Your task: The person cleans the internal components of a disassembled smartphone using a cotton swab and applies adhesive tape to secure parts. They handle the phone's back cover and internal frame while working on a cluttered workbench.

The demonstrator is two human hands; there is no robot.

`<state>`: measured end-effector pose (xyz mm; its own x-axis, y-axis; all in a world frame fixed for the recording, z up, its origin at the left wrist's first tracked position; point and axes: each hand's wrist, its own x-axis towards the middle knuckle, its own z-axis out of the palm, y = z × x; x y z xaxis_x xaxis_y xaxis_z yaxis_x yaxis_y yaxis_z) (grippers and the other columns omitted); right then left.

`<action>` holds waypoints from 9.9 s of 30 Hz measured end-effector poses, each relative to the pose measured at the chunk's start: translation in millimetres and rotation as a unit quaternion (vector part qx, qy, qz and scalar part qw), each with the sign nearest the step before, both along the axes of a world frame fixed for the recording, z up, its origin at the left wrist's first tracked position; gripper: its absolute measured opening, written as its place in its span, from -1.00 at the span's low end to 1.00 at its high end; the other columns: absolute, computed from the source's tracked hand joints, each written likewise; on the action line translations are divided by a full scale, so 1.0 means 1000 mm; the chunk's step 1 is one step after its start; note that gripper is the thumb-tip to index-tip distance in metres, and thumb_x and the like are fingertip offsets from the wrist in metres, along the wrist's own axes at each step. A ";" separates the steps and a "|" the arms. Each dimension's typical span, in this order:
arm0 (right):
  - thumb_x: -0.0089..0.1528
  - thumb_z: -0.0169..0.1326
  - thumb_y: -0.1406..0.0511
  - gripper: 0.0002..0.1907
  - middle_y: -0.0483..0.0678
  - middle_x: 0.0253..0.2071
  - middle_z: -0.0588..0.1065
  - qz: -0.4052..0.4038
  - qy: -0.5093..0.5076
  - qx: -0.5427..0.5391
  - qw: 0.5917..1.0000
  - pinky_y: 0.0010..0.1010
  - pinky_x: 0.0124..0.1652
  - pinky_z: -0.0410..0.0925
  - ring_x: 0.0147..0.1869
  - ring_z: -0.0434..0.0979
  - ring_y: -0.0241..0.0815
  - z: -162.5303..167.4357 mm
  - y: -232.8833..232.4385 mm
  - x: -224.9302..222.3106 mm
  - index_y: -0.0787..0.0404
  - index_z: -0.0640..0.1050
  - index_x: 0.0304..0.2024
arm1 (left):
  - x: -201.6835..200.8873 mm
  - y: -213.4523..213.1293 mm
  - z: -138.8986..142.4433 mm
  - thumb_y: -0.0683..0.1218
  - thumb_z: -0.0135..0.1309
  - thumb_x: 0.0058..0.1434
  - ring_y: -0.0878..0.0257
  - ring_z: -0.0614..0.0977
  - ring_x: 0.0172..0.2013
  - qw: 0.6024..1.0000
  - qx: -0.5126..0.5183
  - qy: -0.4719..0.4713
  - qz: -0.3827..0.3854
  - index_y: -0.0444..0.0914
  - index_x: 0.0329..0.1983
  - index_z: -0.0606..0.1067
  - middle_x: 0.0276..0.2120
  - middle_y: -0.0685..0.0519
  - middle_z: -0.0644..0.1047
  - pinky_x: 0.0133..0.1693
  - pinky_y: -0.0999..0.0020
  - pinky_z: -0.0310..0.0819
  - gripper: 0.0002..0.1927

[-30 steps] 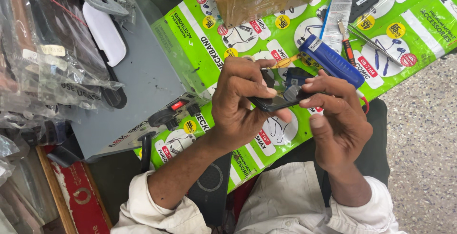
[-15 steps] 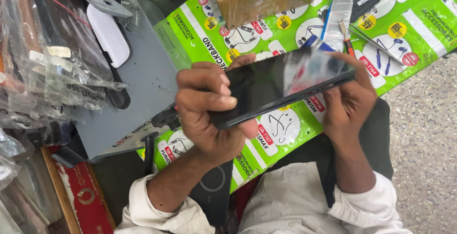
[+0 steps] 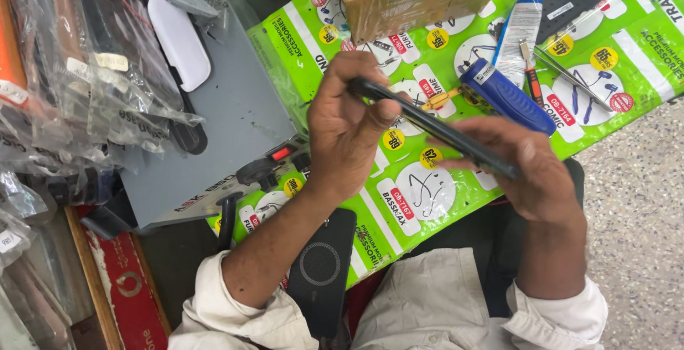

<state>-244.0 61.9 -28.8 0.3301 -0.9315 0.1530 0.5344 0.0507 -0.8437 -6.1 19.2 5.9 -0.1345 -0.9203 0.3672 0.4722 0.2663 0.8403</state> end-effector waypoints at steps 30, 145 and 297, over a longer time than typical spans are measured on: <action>0.33 -0.11 0.03 -0.10 0.65 0.11 0.42 -0.001 -0.126 0.084 0.988 0.04 -0.08 0.55 0.03 0.58 0.45 -0.036 -0.003 0.011 0.72 0.17 0.42 | 0.007 0.000 0.027 -0.29 0.14 0.27 0.20 0.38 0.29 0.995 0.017 0.000 -0.101 -0.20 0.63 -0.12 0.49 -0.02 -0.01 0.36 0.19 0.42 -0.03; 0.24 0.28 0.49 -0.89 0.00 -0.31 0.60 -0.269 0.222 0.028 0.937 -0.62 -0.22 0.45 -0.28 0.59 -0.38 0.004 0.053 0.009 0.46 0.60 -0.23 | -0.021 0.042 0.019 -0.13 0.07 0.54 0.39 0.61 -0.02 0.975 0.034 -0.200 -0.089 -0.38 0.29 0.25 -0.02 0.00 0.56 0.05 0.47 0.57 -0.60; 0.25 0.21 0.55 -0.86 0.00 -0.28 0.56 -0.225 0.138 0.025 0.964 -0.57 -0.18 0.47 -0.26 0.58 -0.32 -0.009 0.041 0.007 0.50 0.56 -0.15 | -0.021 0.035 0.024 -0.14 0.31 0.17 0.25 0.73 -0.12 0.937 0.062 -0.334 -0.079 -0.51 0.37 0.06 -0.06 -0.09 0.58 -0.09 0.38 0.69 -0.13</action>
<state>-236.9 102.6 -38.2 -0.0879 -0.9938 0.0677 0.2679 -0.0891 -0.9593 -27.1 54.0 30.2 -0.4354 -0.8992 0.0443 -0.1454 0.1188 0.9822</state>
